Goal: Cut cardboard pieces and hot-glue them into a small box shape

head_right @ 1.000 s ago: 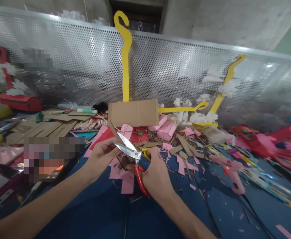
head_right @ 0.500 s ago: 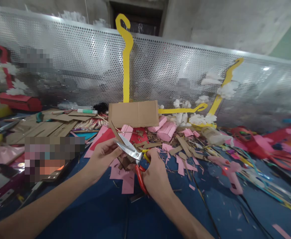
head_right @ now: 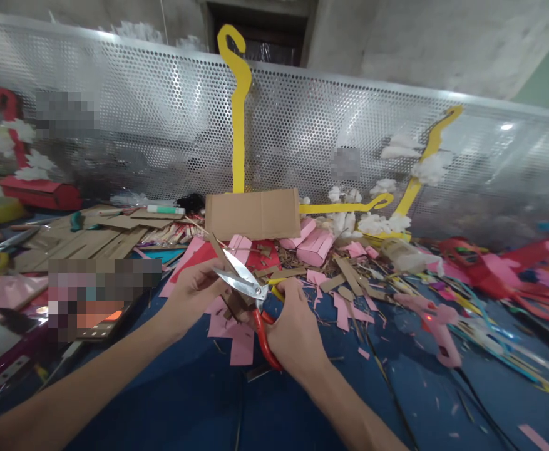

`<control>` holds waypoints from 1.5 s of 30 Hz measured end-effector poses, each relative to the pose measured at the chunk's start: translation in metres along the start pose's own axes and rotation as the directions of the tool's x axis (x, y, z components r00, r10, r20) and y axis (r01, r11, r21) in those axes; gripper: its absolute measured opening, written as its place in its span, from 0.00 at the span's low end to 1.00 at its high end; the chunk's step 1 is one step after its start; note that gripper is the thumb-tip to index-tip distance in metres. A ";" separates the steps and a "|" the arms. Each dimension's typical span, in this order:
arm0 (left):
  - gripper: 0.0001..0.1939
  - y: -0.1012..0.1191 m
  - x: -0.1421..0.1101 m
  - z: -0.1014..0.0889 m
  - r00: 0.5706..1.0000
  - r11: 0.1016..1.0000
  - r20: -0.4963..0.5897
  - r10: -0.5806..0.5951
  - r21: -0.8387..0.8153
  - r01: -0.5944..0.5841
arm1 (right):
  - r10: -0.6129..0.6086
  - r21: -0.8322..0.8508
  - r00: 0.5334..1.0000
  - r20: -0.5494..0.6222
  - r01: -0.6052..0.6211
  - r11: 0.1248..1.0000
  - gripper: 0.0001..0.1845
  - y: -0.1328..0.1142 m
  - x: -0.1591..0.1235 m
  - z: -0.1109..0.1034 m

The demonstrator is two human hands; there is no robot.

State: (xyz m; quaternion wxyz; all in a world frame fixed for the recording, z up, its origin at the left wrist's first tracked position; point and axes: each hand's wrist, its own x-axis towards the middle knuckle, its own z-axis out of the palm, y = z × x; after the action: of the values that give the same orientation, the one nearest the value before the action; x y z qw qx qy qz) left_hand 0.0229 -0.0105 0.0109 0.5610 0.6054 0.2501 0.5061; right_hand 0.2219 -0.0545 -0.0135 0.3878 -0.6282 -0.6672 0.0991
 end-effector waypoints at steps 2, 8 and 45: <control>0.11 -0.001 -0.001 0.003 1.000 1.000 -0.007 0.008 -0.011 -0.008 | -0.001 0.021 1.000 0.017 0.001 1.000 0.21 -0.002 -0.002 0.000; 0.11 0.001 -0.001 0.005 0.998 1.000 -0.055 0.009 -0.025 -0.010 | -0.005 0.069 1.000 -0.003 0.005 0.998 0.18 -0.004 -0.004 0.000; 0.09 -0.002 0.000 0.005 0.999 0.999 -0.048 0.016 0.032 -0.014 | -0.012 -0.064 1.000 0.003 0.012 0.998 0.21 -0.005 -0.003 -0.001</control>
State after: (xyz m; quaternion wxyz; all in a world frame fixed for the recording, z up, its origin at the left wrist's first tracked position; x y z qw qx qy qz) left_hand 0.0275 -0.0123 0.0093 0.5413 0.6037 0.2672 0.5207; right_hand 0.2183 -0.0589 -0.0109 0.3671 -0.6361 -0.6744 0.0762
